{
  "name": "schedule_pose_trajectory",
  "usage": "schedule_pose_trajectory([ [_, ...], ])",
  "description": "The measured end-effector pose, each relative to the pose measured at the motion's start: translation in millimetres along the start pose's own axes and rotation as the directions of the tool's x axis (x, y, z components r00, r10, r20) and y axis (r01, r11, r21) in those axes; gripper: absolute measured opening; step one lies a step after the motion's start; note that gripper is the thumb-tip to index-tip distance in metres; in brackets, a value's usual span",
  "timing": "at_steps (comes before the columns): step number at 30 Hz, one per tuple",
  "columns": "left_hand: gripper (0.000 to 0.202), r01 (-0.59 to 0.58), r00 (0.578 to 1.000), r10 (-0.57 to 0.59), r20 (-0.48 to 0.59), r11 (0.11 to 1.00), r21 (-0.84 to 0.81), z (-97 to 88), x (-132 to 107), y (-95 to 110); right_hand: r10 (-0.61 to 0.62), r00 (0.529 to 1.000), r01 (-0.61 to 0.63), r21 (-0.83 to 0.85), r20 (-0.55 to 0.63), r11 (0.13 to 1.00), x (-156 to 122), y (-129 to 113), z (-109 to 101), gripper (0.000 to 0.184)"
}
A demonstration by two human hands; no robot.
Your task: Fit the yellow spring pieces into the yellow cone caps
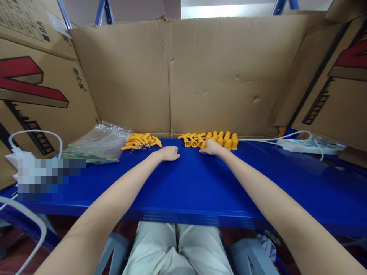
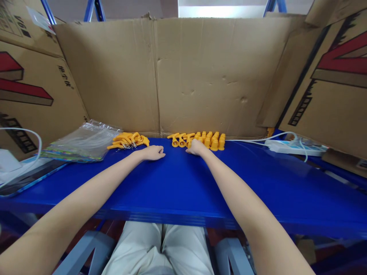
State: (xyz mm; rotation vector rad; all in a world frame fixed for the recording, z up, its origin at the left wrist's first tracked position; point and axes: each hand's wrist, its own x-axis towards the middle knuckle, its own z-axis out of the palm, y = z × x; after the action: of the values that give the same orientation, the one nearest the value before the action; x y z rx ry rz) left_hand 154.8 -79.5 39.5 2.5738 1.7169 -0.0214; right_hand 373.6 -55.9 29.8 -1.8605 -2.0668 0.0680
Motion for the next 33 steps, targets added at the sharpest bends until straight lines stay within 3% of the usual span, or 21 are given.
schedule_pose_trajectory([
  [3, 0.019, -0.070, 0.987, 0.068, -0.148, 0.997, -0.014, -0.6, -4.0, -10.4, 0.076, 0.995, -0.078, 0.019, 0.068, 0.997, -4.5, 2.3, 2.0, 0.020],
  [5, 0.021, -0.018, 0.956, 0.010, -0.293, 1.000, -0.026, -4.9, -6.9, -23.3, 0.071, 0.997, -0.072, 0.022, 0.040, 0.997, -8.1, 2.1, 2.7, 0.025],
  [7, 0.024, 0.063, 0.873, -0.075, -0.482, 0.997, -0.040, -10.2, -9.0, -39.9, 0.068, 0.997, -0.068, 0.005, 0.029, 0.998, -11.3, 0.7, 2.9, 0.030],
  [9, 0.027, 0.170, 0.792, -0.174, -0.585, 0.983, -0.063, -13.0, -10.0, -57.8, 0.069, 0.997, -0.068, -0.013, 0.031, 0.998, -13.8, -1.2, 2.7, 0.033],
  [11, 0.031, 0.279, 0.744, -0.278, -0.607, 0.956, -0.095, -11.5, -10.0, -74.8, 0.057, 0.998, -0.057, -0.016, 0.028, 0.998, -15.5, -2.8, 2.5, 0.035],
  [13, 0.032, 0.376, 0.728, -0.377, -0.573, 0.918, -0.128, -6.6, -8.8, -88.6, 0.046, 0.999, -0.046, -0.016, 0.023, 0.999, -16.3, -3.6, 2.5, 0.037],
  [17, 0.036, 0.401, 0.785, -0.454, -0.423, 0.891, -0.211, 3.1, -3.7, -104.0, 0.041, 0.999, -0.039, -0.032, 0.034, 0.999, -16.3, -3.1, 2.6, 0.039],
  [23, 0.037, 0.392, 0.804, -0.448, -0.391, 0.894, -0.219, 4.8, -0.5, -108.6, 0.020, 0.999, -0.018, -0.033, 0.048, 0.999, -15.8, -2.1, 1.5, 0.036],
  [30, 0.030, 0.360, 0.756, -0.432, -0.493, 0.902, -0.238, 2.8, -6.5, -105.5, 0.019, 0.999, -0.016, -0.046, 0.047, 0.999, -17.0, -2.2, 0.4, 0.036],
  [33, 0.028, 0.273, 0.697, -0.395, -0.598, 0.918, -0.287, -1.9, -9.6, -100.5, 0.015, 0.999, -0.012, -0.051, 0.051, 0.999, -17.5, -2.4, 0.4, 0.035],
])
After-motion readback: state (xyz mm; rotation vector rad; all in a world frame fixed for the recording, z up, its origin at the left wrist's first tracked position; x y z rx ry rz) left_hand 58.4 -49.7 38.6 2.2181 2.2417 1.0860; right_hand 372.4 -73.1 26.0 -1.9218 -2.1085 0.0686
